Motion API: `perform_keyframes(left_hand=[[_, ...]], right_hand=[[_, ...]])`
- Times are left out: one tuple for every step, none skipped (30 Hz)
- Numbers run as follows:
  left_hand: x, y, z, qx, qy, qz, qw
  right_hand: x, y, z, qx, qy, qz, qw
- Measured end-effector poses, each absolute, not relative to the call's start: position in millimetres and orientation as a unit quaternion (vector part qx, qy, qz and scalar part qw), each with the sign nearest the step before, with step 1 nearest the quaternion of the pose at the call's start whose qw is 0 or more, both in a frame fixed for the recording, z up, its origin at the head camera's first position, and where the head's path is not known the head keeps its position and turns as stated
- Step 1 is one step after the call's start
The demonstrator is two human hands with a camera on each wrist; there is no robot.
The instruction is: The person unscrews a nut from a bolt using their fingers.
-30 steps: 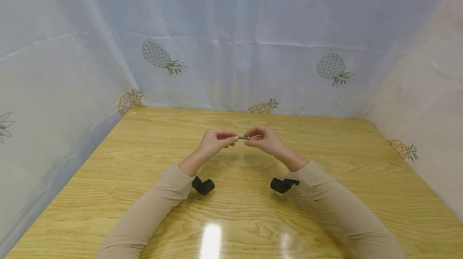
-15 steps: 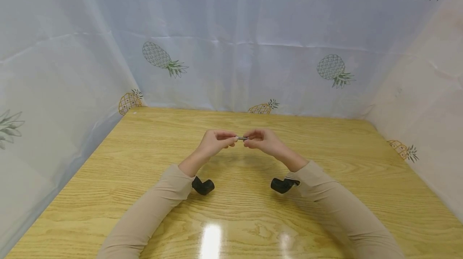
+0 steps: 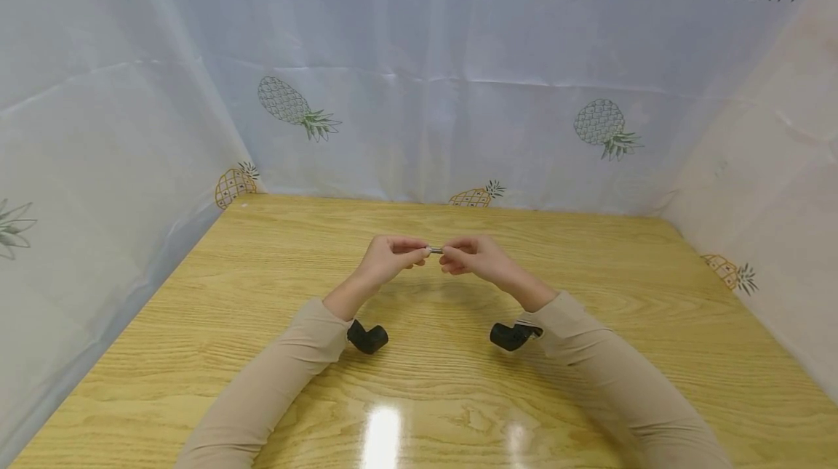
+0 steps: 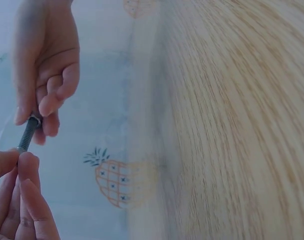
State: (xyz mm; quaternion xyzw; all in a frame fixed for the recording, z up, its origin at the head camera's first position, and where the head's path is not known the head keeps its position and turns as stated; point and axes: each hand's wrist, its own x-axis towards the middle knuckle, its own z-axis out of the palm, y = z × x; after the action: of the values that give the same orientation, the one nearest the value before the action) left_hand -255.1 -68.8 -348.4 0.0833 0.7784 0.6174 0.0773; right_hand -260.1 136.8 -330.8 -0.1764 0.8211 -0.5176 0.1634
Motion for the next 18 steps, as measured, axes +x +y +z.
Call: perform_keyframes(left_hand=[[-255.2,-68.8,-348.5,0.084,0.779,0.617,0.077],[-255.2,-68.9,-348.6,0.084,0.779,0.617,0.076],[-255.2,-68.9,-348.7,0.084,0.779,0.616,0.076],[-255.1,-68.7,-348.6,0.084,0.779,0.616,0.077],[-255.2,-68.7,-348.4,0.083,0.779,0.617,0.079],[-255.1,-68.7,-348.4,0.083,0.778,0.617,0.081],[-255.0,-68.7,-348.3,0.084,0.778,0.618,0.083],[-255.0,-68.5,-348.1,0.083,0.777,0.619,0.084],[-255.1,-68.5,-348.0,0.082,0.776,0.619,0.086],[-255.0,-68.4,-347.5,0.081,0.776,0.62,0.088],[-254.6,-68.4,-346.6,0.081,0.775,0.62,0.09],[-253.9,-68.5,-345.6,0.08,0.775,0.62,0.091],[-252.8,-68.5,-343.8,0.08,0.776,0.619,0.092],[-250.0,-68.3,-340.5,0.08,0.777,0.618,0.092],[-247.4,-68.1,-337.3,0.081,0.777,0.617,0.092],[-244.6,-68.0,-333.8,0.082,0.778,0.616,0.092],[-241.6,-68.0,-330.4,0.082,0.778,0.616,0.092],[-238.7,-67.9,-327.2,0.083,0.779,0.615,0.092]], right_hand=[[-260.1,136.6,-331.2,-0.175,0.822,-0.519,0.157],[-259.8,136.4,-331.2,-0.172,0.823,-0.52,0.15],[-259.7,136.2,-331.2,-0.17,0.825,-0.52,0.143],[-259.7,136.1,-331.5,-0.17,0.828,-0.517,0.137],[-259.6,136.3,-331.5,-0.171,0.831,-0.513,0.131],[-259.6,136.4,-331.5,-0.17,0.832,-0.511,0.129],[-259.6,136.6,-331.4,-0.17,0.834,-0.509,0.128],[-259.5,137.0,-331.2,-0.174,0.833,-0.508,0.13],[-259.8,137.5,-331.3,-0.177,0.832,-0.509,0.133],[-259.9,137.8,-331.2,-0.181,0.829,-0.511,0.139],[-259.9,138.1,-331.2,-0.186,0.825,-0.514,0.144],[-260.1,138.2,-330.9,-0.188,0.821,-0.517,0.152],[-260.3,138.5,-330.9,-0.19,0.819,-0.517,0.159],[-260.5,138.6,-330.8,-0.192,0.817,-0.518,0.167],[-260.9,138.4,-331.1,-0.191,0.816,-0.518,0.174],[-260.9,138.2,-331.0,-0.19,0.816,-0.516,0.179],[-260.9,138.0,-331.0,-0.189,0.817,-0.514,0.184],[-261.2,137.8,-331.0,-0.186,0.817,-0.513,0.188]])
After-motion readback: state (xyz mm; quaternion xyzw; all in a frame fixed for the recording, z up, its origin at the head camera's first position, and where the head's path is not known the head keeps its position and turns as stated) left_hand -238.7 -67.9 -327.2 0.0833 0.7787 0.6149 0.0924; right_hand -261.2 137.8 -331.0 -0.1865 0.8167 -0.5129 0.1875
